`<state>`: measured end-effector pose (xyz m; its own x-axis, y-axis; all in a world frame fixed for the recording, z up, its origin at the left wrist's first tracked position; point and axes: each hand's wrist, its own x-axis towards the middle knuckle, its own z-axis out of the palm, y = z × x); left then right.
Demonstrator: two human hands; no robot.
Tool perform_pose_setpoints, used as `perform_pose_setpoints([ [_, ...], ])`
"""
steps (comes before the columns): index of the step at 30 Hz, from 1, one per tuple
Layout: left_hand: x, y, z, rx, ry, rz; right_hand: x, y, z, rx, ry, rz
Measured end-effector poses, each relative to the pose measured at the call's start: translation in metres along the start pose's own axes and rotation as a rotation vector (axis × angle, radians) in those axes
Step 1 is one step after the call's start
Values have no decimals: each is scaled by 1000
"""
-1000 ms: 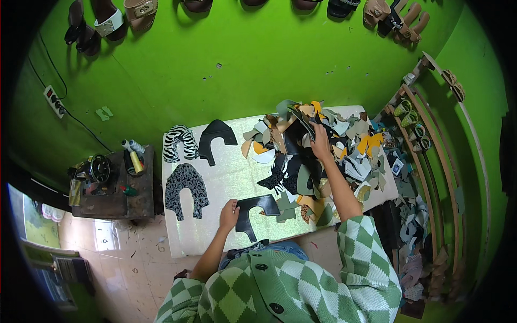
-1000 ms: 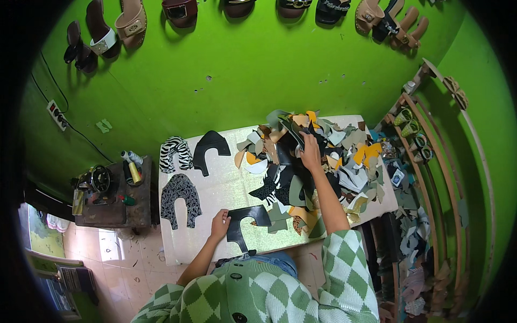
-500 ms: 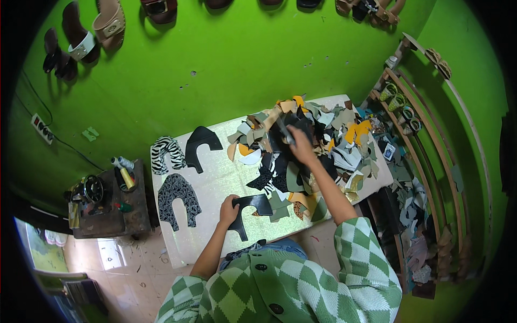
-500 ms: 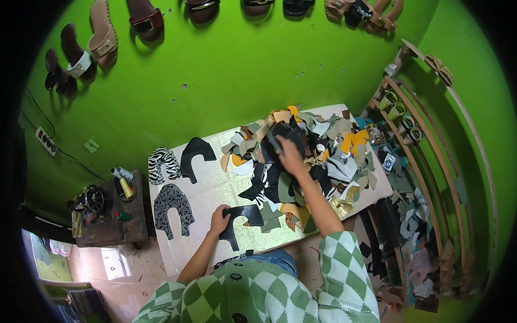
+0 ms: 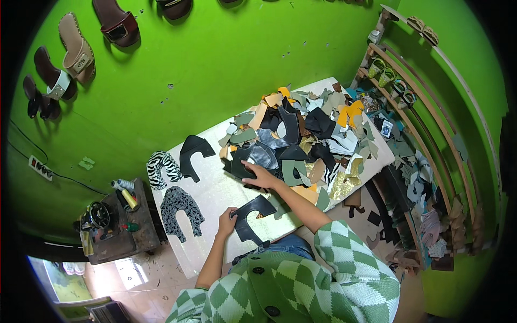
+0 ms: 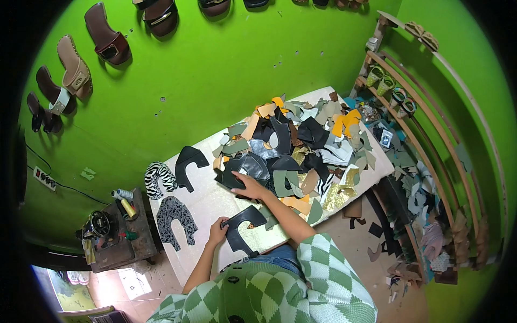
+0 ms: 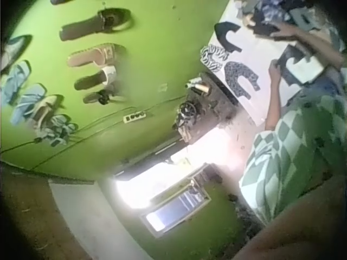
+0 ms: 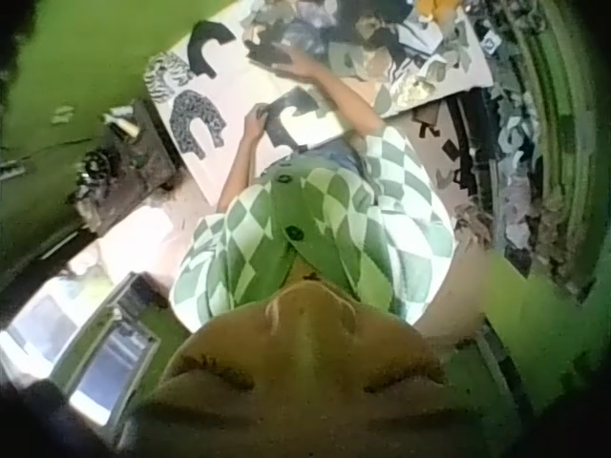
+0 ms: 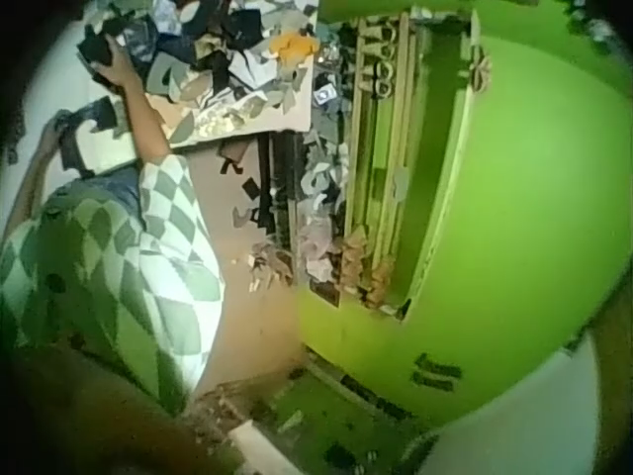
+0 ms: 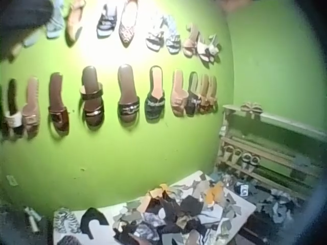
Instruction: The person is sorting and matching various leather shoe component pieces on a workbench.
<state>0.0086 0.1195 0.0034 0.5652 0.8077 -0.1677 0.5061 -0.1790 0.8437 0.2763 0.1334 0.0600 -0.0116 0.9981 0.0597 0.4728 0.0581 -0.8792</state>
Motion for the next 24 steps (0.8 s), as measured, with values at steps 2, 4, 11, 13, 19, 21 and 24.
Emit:
perform_pose_setpoints([
  [2,-2,-2,-1,-8,-11,-41,0,3,-10,-8,176,-64],
  [4,1,5,-2,4,-27,-38,-1,23,-30,-231,520,-125],
  [11,4,-10,4,-50,60,31,-41,66,-99,-732,428,887],
  [13,4,-10,4,-60,73,50,-62,88,-104,-727,408,813],
  [19,-1,-17,-16,12,28,-25,-57,53,-71,-476,744,88],
  [21,0,-28,-19,117,86,52,-48,26,-45,-302,486,23],
  [24,10,-12,-17,-118,209,-72,-40,37,-10,-161,-215,61],
])
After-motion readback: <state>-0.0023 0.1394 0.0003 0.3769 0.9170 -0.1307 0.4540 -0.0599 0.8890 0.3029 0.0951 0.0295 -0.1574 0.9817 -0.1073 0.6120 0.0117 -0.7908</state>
